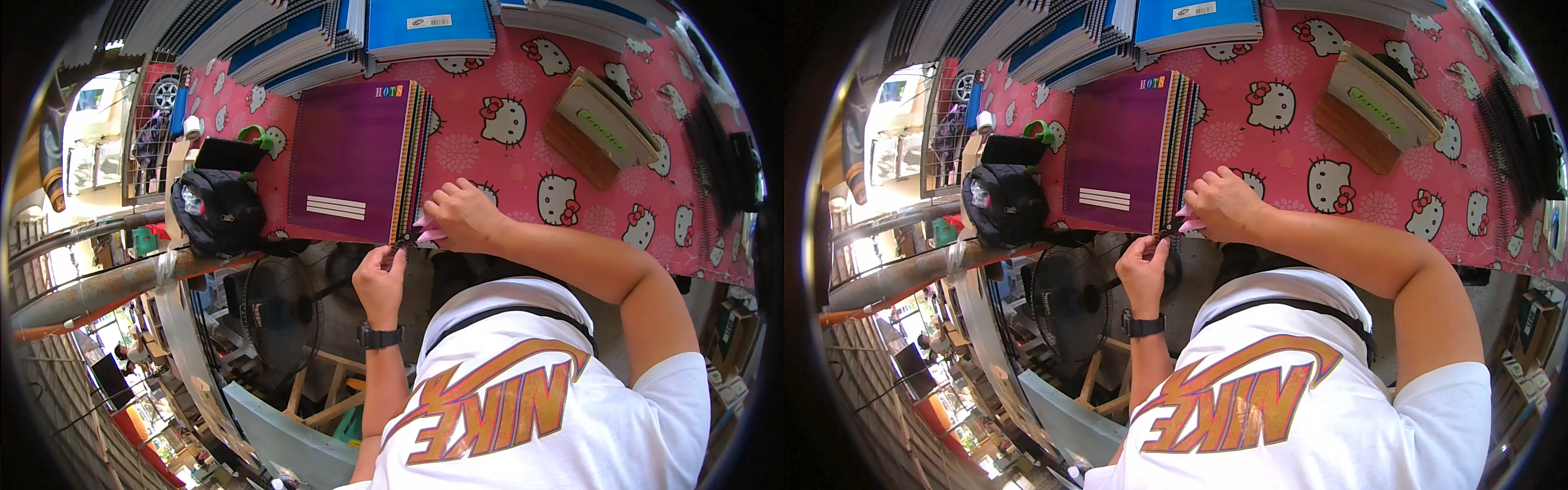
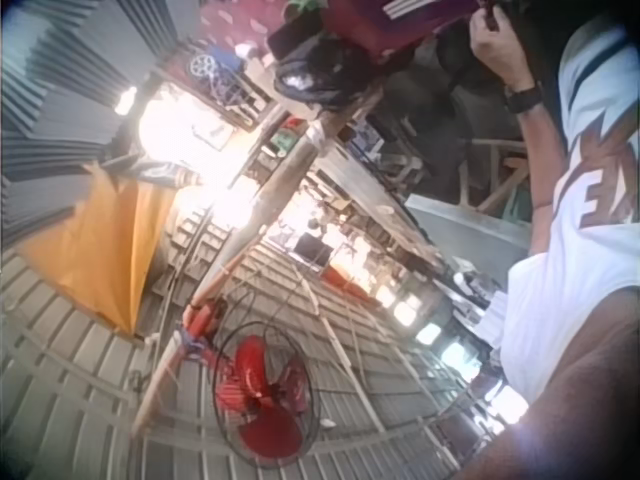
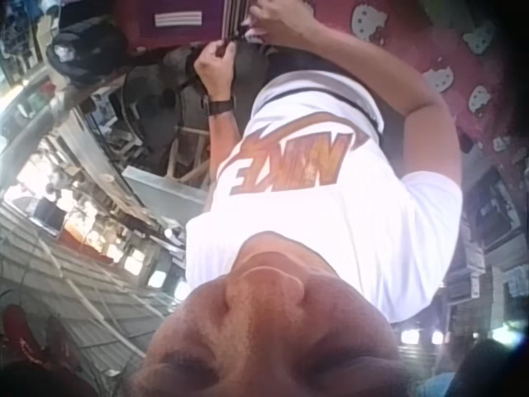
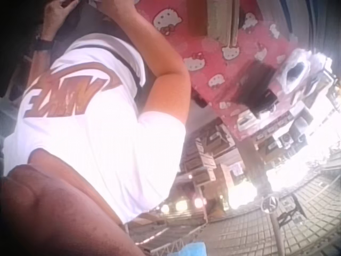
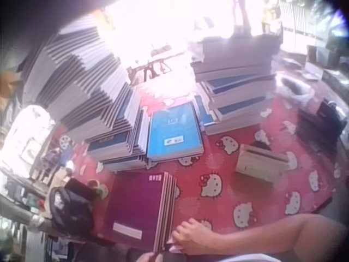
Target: The person organizes and stacks several wire-bound notebooks by hand on a table, occasionally using a small tool to adjust the coils or binders. The person aligns the notebooks, stacks them onto larger piles, and handles a variety of notebook colors and styles.
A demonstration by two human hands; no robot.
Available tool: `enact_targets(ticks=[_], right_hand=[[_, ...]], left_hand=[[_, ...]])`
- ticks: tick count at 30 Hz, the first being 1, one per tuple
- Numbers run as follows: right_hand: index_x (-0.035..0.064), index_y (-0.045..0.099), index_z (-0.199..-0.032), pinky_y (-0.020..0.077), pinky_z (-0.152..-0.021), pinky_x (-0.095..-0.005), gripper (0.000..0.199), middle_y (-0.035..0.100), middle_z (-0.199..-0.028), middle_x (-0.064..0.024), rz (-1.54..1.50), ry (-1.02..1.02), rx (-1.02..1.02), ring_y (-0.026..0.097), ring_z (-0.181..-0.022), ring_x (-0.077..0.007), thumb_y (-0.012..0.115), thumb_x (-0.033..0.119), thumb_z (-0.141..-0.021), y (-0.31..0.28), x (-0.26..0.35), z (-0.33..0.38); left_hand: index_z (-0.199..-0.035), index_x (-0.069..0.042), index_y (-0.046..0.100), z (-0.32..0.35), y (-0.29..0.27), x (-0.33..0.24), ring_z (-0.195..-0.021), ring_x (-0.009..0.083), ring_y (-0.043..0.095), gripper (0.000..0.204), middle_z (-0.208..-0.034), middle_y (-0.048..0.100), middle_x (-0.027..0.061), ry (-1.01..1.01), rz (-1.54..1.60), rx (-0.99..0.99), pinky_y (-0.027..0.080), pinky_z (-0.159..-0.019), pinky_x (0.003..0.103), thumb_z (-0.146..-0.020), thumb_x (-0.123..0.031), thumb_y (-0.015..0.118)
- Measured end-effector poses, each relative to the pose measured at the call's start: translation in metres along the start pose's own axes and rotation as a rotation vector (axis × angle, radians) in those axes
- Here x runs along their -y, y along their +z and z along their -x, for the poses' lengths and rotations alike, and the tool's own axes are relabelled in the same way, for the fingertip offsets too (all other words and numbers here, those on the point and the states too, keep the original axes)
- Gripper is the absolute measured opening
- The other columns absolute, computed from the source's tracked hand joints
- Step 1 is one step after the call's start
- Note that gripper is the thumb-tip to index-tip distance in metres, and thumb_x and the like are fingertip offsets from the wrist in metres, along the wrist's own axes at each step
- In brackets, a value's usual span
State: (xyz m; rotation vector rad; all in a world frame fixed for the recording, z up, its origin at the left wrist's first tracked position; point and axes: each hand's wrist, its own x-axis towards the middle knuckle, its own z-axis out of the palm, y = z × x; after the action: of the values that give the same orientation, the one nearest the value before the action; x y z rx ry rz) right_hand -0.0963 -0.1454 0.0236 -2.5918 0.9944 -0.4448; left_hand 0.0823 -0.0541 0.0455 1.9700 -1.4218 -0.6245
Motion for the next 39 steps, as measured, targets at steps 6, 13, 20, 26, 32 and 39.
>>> enact_targets(ticks=[6, 13, 20, 26, 32, 39], right_hand=[[0.0058, 0.062, -0.077, 0.0455, -0.067, -0.0377, 0.029, 0.061, -0.073, -0.0104, -0.073, 0.020, 0.050, 0.062, -0.073, -0.0263, 0.065, 0.034, -0.073, 0.002, -0.002, -0.002], [0.0060, 0.062, -0.079, 0.0457, -0.069, -0.0393, 0.029, 0.062, -0.077, -0.0095, -0.093, 0.082, 0.121, 0.062, -0.078, -0.0260, 0.066, 0.034, -0.073, -0.002, 0.001, -0.002], [0.0078, 0.061, -0.087, 0.0398, -0.078, -0.0397, 0.033, 0.057, -0.087, -0.0067, 0.026, 0.043, -0.041, 0.053, -0.090, -0.0225, 0.070, 0.031, -0.066, -0.001, -0.004, 0.005], [0.0080, 0.061, -0.086, 0.0409, -0.076, -0.0386, 0.034, 0.058, -0.085, -0.0063, 0.053, -0.002, -0.018, 0.055, -0.087, -0.0220, 0.071, 0.033, -0.064, 0.001, 0.000, 0.002], [0.0070, 0.062, -0.079, 0.0453, -0.068, -0.0373, 0.029, 0.062, -0.075, -0.0091, -0.003, 0.019, 0.015, 0.062, -0.074, -0.0254, 0.066, 0.035, -0.071, 0.006, -0.002, 0.001], [0.0063, 0.062, -0.078, 0.0480, -0.067, -0.0393, 0.029, 0.063, -0.075, -0.0119, -0.121, 0.088, 0.139, 0.063, -0.073, -0.0284, 0.064, 0.035, -0.074, 0.004, -0.002, -0.001]], left_hand=[[-0.082, 0.005, 0.064, -0.002, 0.000, 0.002, -0.059, 0.0080, 0.059, 0.015, -0.067, 0.065, 0.0062, -0.026, 0.040, 0.013, 0.046, -0.057, 0.022, -0.077, -0.007, 0.070], [-0.083, 0.006, 0.064, 0.000, 0.001, 0.005, -0.060, 0.0064, 0.057, 0.017, -0.068, 0.065, 0.0045, -0.088, 0.093, 0.001, 0.045, -0.058, 0.022, -0.079, -0.010, 0.069], [-0.085, 0.004, 0.065, 0.003, 0.001, 0.009, -0.062, 0.0069, 0.054, 0.019, -0.071, 0.062, 0.0028, -0.015, 0.055, -0.035, 0.044, -0.058, 0.022, -0.078, -0.013, 0.071], [-0.085, 0.004, 0.065, 0.005, 0.005, 0.006, -0.060, 0.0075, 0.053, 0.019, -0.071, 0.060, 0.0024, -0.042, 0.082, -0.048, 0.044, -0.057, 0.022, -0.077, -0.012, 0.072], [-0.083, 0.005, 0.065, 0.005, 0.008, 0.005, -0.059, 0.0081, 0.054, 0.019, -0.068, 0.062, 0.0034, -0.058, 0.077, -0.096, 0.045, -0.057, 0.023, -0.077, -0.012, 0.071], [-0.083, 0.005, 0.065, 0.006, 0.012, 0.007, -0.060, 0.0091, 0.057, 0.019, -0.067, 0.064, 0.0059, -0.071, 0.054, -0.104, 0.047, -0.059, 0.025, -0.078, -0.013, 0.069]])
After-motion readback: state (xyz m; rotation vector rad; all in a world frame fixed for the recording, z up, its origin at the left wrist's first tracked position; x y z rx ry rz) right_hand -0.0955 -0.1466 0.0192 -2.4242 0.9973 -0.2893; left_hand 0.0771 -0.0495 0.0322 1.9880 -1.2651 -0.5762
